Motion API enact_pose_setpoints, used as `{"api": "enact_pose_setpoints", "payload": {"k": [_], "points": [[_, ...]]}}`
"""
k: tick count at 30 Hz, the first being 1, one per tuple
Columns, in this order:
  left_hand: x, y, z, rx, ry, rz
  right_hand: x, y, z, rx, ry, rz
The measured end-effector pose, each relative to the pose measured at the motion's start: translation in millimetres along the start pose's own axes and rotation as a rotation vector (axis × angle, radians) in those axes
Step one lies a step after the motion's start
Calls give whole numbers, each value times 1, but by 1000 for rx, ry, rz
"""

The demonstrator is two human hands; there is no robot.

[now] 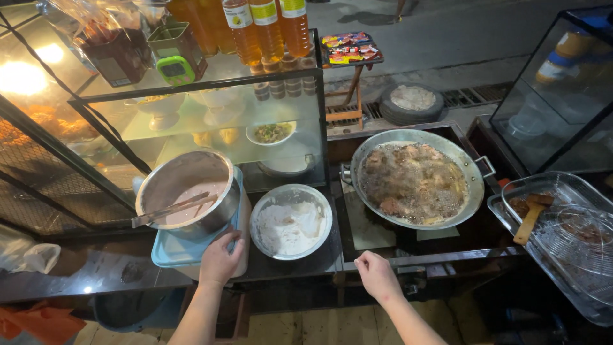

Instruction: Coating chicken pieces in batter and flour and then deep frying them in a large wok.

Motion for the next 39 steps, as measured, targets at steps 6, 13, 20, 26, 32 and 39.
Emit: {"api": "enact_pose_setpoints", "payload": {"k": [6,13,20,26,32,39], "points": [[1,-5,-7,38,-32,25,-3,0,-4,-41,12,-5],[4,-12,-14,113,24,-13,1,-9,0,-80,81,63],[0,-10,-8,68,-61,-17,-10,-9,-25,42,-141,3],[-2,-11,-6,25,-168,44,-18,-26,-24,-13,-87,86],[3,-8,-1,15,-152,-1,-30,-44,-27,-59,-42,105],[9,11,24,126,-211,-317,-49,-58,-28,-68,-102,164]]}}
Point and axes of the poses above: each hand's wrist, its own x-axis towards the middle knuckle, its own y-axis out of the back of the hand, z = x × y, the point moved 5 cm from there along x, towards the middle knuckle, and after that the axes turned 13 degrees about y, right-handed, at the moved point
